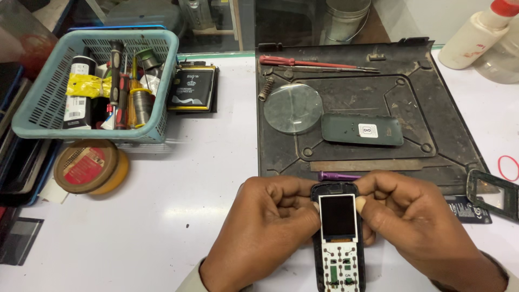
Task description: The person cleans the interior of a mobile phone casing with a toothbrush, then inserts the motherboard and keypad, and snaps the casing together. The person uses a small screwdriver to tighten screws on the back of the phone.
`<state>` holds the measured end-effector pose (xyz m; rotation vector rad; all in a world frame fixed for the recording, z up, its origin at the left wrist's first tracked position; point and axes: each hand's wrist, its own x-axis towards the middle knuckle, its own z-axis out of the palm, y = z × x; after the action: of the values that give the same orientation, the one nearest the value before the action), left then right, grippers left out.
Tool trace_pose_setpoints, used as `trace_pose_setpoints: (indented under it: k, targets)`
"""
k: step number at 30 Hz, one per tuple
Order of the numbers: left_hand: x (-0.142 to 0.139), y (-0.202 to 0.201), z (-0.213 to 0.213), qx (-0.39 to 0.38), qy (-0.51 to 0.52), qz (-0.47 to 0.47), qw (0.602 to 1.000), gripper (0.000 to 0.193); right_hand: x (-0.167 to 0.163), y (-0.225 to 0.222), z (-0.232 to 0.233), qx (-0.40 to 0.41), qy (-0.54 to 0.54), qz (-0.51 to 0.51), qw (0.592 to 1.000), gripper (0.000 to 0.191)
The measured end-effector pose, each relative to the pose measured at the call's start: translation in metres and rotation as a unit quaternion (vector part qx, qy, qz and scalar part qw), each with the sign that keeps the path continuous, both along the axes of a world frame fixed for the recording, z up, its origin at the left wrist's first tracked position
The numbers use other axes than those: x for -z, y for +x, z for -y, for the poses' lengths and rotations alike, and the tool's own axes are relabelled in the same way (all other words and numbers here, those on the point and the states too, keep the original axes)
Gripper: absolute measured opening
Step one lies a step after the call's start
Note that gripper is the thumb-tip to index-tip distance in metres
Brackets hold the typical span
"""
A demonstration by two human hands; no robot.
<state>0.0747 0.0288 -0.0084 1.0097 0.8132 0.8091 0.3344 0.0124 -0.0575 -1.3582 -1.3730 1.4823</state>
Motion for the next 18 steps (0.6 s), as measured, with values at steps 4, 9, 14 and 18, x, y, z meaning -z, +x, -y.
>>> trace_pose_setpoints:
  k: [4,9,14,18]
  targets:
    - [0.0017,-0.0008,-0.0028,-0.009,0.004,0.003,1.000,0.035,-0.0062,-0.0016,-0.0027,-0.001,0.006,-0.023,1.000,0.023]
    - [0.0016,0.0001,-0.0049,-0.023,-0.004,-0.002,1.000,0.033,-0.0108,-0.0030,-0.0066,-0.017,-0.008,-0.026,0.999,0.024]
    - [0.0012,-0.0008,-0.0055,-0.040,-0.019,-0.023,0.999,0.032,-0.0101,-0.0071,-0.0059,-0.027,-0.027,-0.044,0.998,0.023]
    - [0.0011,-0.0021,-0.0050,-0.010,-0.005,0.047,0.999,0.037,-0.0091,-0.0067,-0.0048,-0.005,-0.038,-0.046,0.998,0.022]
